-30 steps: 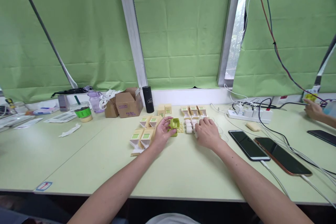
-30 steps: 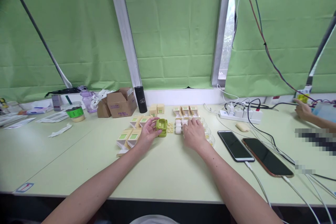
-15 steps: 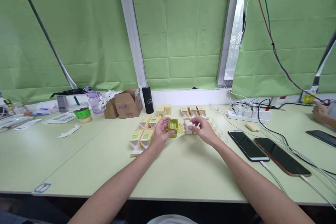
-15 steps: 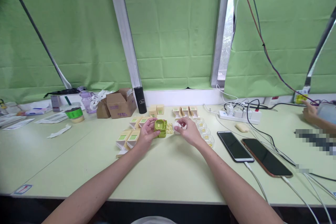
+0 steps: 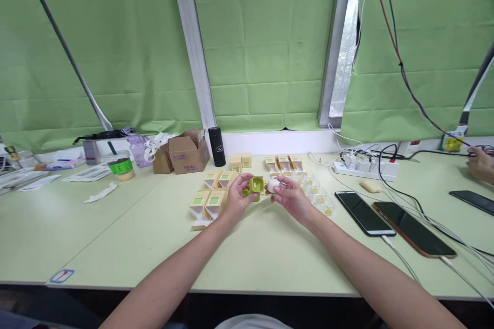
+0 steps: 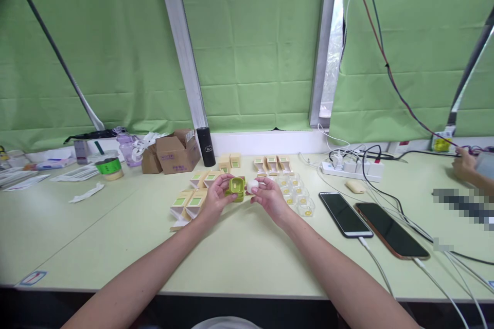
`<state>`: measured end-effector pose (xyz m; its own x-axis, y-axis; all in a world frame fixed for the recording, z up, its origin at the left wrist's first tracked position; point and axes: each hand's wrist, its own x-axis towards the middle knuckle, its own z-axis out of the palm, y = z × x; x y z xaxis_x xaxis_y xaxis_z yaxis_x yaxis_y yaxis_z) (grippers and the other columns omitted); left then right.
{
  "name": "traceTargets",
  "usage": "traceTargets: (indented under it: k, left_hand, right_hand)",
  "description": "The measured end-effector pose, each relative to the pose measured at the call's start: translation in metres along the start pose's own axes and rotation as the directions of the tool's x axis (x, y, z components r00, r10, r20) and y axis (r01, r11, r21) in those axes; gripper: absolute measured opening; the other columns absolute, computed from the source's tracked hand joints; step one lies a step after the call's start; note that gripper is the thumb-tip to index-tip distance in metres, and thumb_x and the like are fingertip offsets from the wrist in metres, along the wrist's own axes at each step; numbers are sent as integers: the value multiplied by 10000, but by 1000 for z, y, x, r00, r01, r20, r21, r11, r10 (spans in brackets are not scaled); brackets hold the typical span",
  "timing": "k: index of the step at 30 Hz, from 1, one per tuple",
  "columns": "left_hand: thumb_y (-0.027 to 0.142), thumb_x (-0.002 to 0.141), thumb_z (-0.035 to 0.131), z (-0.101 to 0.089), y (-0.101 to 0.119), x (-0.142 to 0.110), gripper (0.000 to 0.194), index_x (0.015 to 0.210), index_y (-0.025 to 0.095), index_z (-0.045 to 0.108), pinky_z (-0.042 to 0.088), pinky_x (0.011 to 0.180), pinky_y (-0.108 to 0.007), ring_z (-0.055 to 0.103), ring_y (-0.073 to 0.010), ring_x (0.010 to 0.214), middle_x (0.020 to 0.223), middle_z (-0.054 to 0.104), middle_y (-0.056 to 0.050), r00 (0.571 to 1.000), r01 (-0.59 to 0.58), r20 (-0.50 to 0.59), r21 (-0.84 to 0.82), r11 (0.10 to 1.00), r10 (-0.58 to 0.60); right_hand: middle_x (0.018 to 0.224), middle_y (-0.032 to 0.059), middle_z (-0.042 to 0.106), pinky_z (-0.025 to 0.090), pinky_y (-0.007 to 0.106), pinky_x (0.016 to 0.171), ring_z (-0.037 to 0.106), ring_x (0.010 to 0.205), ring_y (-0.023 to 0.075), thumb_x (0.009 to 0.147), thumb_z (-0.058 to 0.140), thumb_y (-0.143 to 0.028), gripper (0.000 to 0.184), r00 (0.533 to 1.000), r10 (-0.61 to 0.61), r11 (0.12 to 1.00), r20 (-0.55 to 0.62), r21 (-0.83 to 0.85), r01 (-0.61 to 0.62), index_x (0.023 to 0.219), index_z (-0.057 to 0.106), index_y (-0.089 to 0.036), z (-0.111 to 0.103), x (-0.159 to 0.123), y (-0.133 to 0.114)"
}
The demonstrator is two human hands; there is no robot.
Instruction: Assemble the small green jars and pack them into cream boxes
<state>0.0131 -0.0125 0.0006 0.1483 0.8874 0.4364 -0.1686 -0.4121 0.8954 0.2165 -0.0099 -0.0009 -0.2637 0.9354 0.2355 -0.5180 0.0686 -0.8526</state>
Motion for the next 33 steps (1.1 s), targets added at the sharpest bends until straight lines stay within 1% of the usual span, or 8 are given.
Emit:
traceTargets:
  k: [7, 12, 15, 19, 21, 24, 27, 33]
  left_hand:
    - [227, 699, 880, 1, -2, 0, 565, 1181, 212, 585, 580, 916, -387, 709, -278, 1153, 1286, 737, -130, 1000, -13, -11, 41, 999, 14]
    - [215, 702, 866, 0, -5, 1, 546, 1176, 209, 596, 563, 924, -370, 710, -263, 1132, 1213, 744, -101, 999, -41, -19, 114, 993, 43]
    - [197, 701, 855, 0, -6, 2, 525, 1165, 211, 610, 555, 929, -358, 706, -256, 1130, 1183, 742, -83, 997, -54, -40, 173, 983, 62]
    - [171, 709, 841, -1, -7, 2, 498, 1159, 209, 631, 534, 988, -379, 700, -256, 1141, 1191, 736, -82, 994, -78, -60, 248, 966, 96]
    - [158, 712, 836, -2, -8, 2, 496, 1164, 207, 638, 519, 1022, -400, 694, -257, 1150, 1203, 731, -87, 992, -80, -74, 285, 955, 105]
    - [142, 713, 827, -4, -11, 2, 491, 1168, 210, 654, 501, 1050, -419, 674, -258, 1167, 1234, 713, -92, 987, -86, -99, 345, 935, 127]
    - [128, 704, 823, -4, -13, 2, 484, 1158, 213, 677, 495, 1042, -423, 662, -247, 1122, 1216, 701, -86, 981, -94, -113, 420, 903, 155]
    - [80, 688, 809, 0, -9, 0, 475, 1128, 226, 708, 505, 1023, -417, 648, -240, 1103, 1196, 682, -74, 975, -114, -111, 491, 864, 191]
  right_hand:
    - [906, 4, 717, 562, 336, 676, 714, 797, 205, 641, 969, -359, 484, 999, -31, 999, 17, -24, 32, 985, 644, -256, 4, -3, -1]
    - [872, -7, 688, 561, 323, 688, 676, 745, 166, 601, 986, -315, 474, 999, -36, 999, 2, -3, 36, 970, 700, -233, 7, -4, -2]
    - [825, -16, 680, 511, 285, 613, 609, 651, 124, 589, 992, -301, 442, 999, -39, 999, -5, -7, 39, 924, 718, -214, 7, -2, 0]
    - [911, 34, 750, 413, 259, 520, 536, 602, 100, 592, 994, -319, 443, 999, -28, 999, -40, -43, 26, 933, 741, -195, 3, 2, 4]
    - [927, 60, 770, 416, 264, 523, 557, 626, 118, 581, 999, -327, 465, 998, -4, 999, -66, -48, 0, 950, 752, -187, 1, 4, 5]
    - [917, 82, 776, 477, 291, 572, 644, 699, 168, 590, 988, -338, 476, 997, 36, 999, -64, -22, -37, 984, 777, -174, 0, 4, 4]
    - [924, 95, 782, 510, 309, 593, 703, 757, 213, 572, 981, -336, 486, 998, 27, 1000, -60, -5, -28, 987, 794, -166, 0, 4, 2]
    - [829, 59, 760, 479, 281, 533, 619, 639, 152, 570, 983, -371, 459, 994, -56, 992, -96, -117, 44, 935, 796, -165, 1, 4, 3]
